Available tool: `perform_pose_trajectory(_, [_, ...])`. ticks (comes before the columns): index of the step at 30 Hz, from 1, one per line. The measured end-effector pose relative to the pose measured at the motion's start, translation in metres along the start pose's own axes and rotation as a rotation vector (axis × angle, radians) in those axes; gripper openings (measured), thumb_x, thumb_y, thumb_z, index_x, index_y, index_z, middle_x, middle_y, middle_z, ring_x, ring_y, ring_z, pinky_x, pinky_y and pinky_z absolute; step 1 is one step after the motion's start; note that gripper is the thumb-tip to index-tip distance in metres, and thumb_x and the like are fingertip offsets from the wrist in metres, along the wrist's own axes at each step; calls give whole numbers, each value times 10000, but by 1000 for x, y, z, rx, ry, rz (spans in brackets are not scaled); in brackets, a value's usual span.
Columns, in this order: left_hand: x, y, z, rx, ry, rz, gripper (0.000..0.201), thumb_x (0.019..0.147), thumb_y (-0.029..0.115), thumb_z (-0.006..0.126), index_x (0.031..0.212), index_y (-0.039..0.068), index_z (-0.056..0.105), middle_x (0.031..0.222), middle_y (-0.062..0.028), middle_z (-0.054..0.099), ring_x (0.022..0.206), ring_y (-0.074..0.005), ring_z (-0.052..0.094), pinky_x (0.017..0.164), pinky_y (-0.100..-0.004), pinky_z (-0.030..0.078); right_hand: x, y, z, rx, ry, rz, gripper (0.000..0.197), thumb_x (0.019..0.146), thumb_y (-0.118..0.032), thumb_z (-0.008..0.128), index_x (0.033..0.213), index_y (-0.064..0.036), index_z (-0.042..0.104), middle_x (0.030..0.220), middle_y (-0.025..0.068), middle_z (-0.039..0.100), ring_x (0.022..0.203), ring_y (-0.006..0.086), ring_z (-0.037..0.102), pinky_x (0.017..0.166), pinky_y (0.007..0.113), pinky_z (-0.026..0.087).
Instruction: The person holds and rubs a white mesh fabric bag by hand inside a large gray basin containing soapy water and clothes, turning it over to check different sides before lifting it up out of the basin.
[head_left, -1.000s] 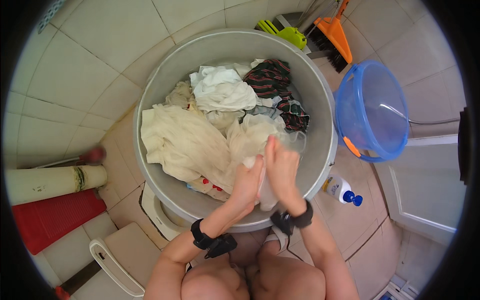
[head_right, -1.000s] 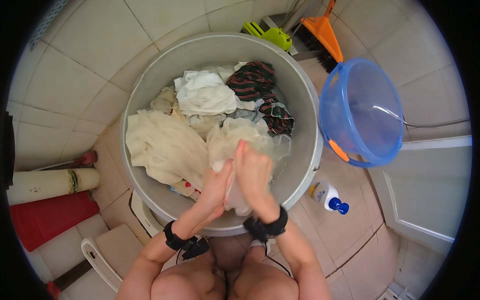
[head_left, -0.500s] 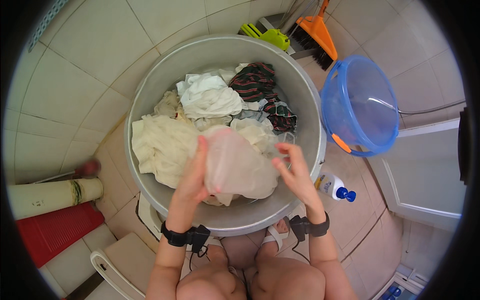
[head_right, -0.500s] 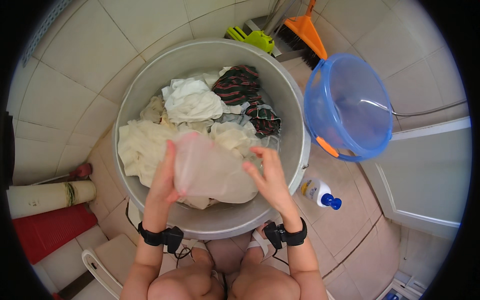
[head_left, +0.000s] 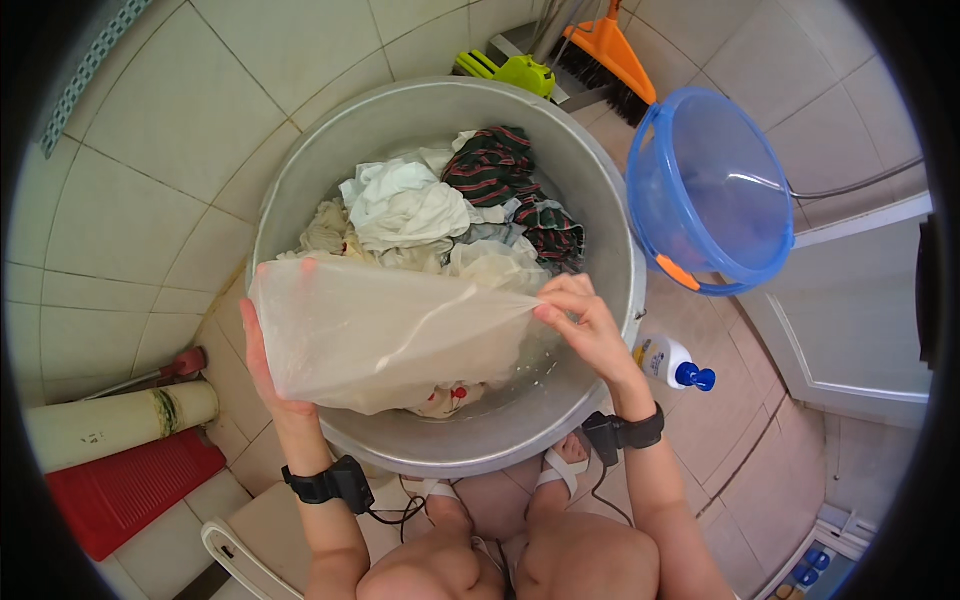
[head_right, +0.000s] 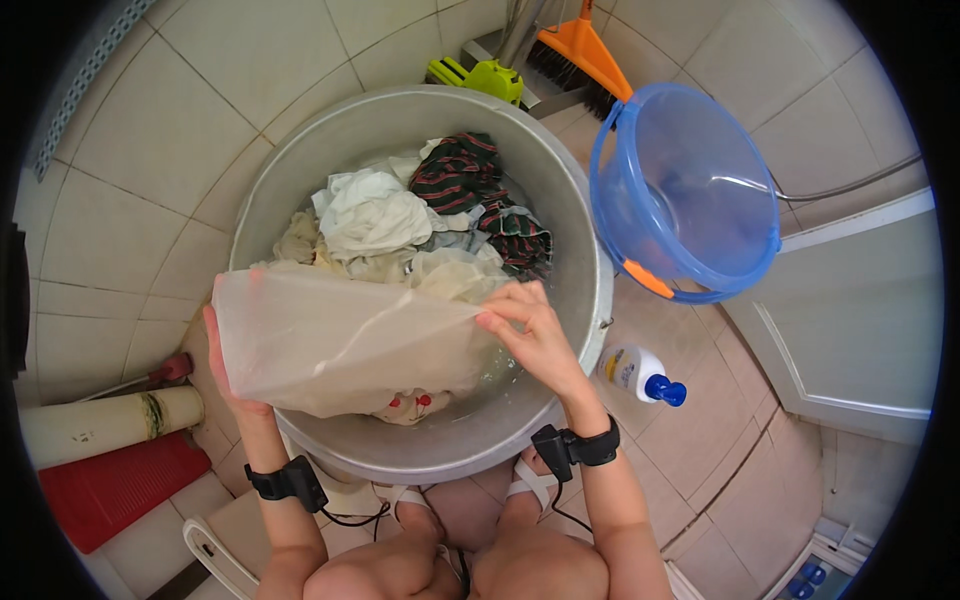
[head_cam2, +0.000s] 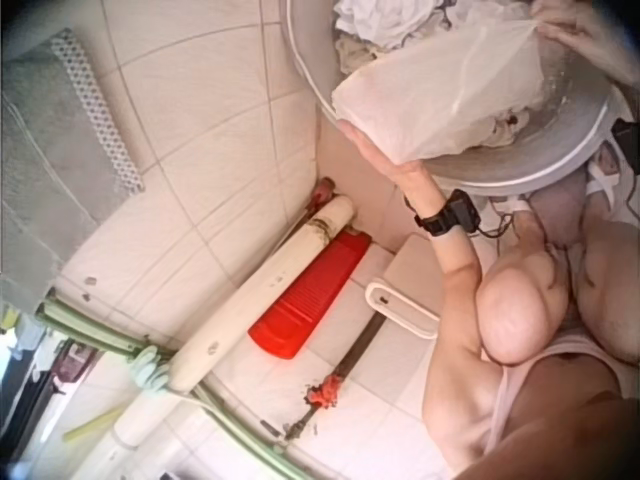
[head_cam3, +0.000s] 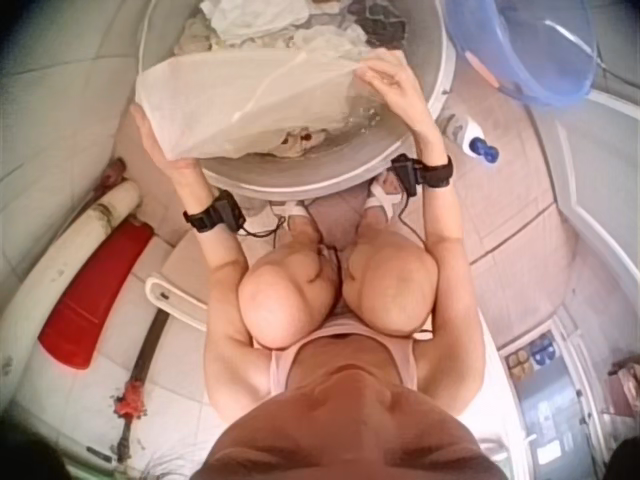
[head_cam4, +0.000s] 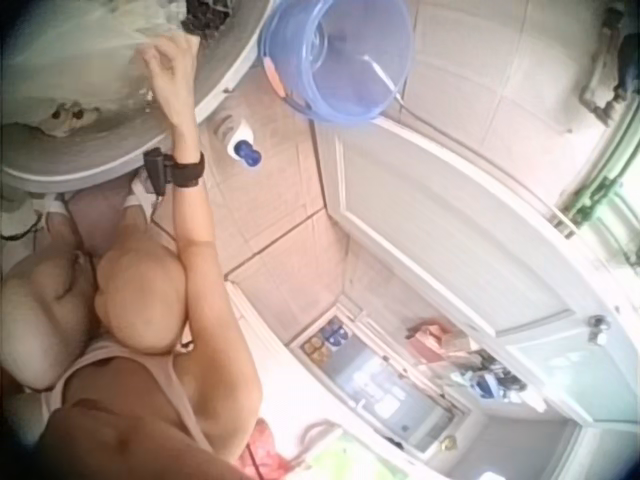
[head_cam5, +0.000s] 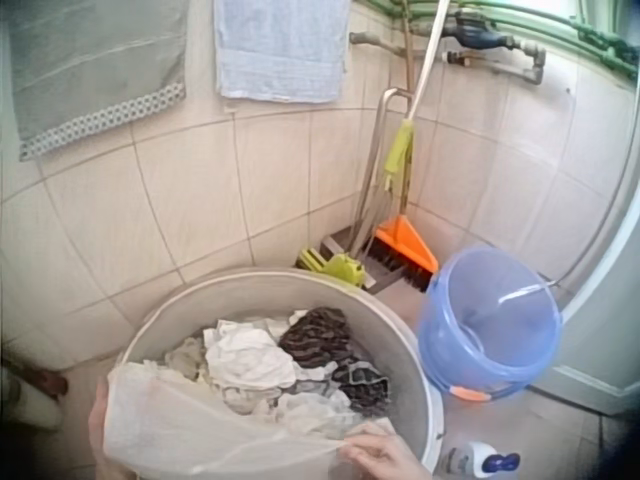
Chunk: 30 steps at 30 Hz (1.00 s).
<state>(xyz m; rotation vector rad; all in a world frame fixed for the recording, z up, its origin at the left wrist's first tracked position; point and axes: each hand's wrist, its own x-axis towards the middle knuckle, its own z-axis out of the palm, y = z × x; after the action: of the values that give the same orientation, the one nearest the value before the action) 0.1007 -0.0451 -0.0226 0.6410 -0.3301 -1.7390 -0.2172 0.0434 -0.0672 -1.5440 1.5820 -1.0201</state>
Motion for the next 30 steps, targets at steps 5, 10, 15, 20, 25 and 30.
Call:
perform_pose_trajectory(5, [8,2,-10,43,-90,-112,533,959,457,344,1349,96,387,1306,-116,481,1189,-269,471,1008,-420,373,14,-38,-15,418,142,95,173,913,-161,550,921,0,612,843,7,563,735,78,464,670,216,382])
perform_pose_trajectory(10, [-4,-4,-3,627,-338,-295,495,881,401,564,1223,47,505,1162,-115,576,1060,-246,560,926,-389,442,39,-84,-28,229,215,-70,166,912,-146,541,818,-10,558,617,-27,455,553,43,370,493,212,300])
perform_pose_trajectory(15, [-10,-23,49,1369,-590,-422,513,754,91,700,1217,9,494,1099,-104,604,1008,-225,582,874,-356,467,62,-109,-22,90,213,-193,130,875,-135,566,818,-19,558,569,47,435,472,104,363,456,244,303])
perform_pose_trajectory(20, [-13,-9,-1,543,-208,-179,465,822,82,630,1245,-7,460,1138,-130,582,1032,-237,578,869,-369,479,71,-88,-25,-74,-62,-213,263,837,-284,622,832,-24,581,645,98,517,553,203,471,517,305,370])
perform_pose_trajectory(25, [-3,-5,-2,409,-66,-216,422,917,186,525,1271,-21,424,1216,-148,536,1089,-253,556,898,-384,477,57,-36,-16,-424,-360,-490,340,758,-341,694,894,-40,613,694,71,505,711,277,511,692,320,425])
perform_pose_trajectory(30, [2,-14,-2,663,2,-447,486,924,306,529,1282,-6,426,1223,-128,534,1091,-211,549,894,-358,476,65,-45,-35,419,-423,240,283,913,-291,535,891,-17,600,859,1,524,811,98,487,728,237,392])
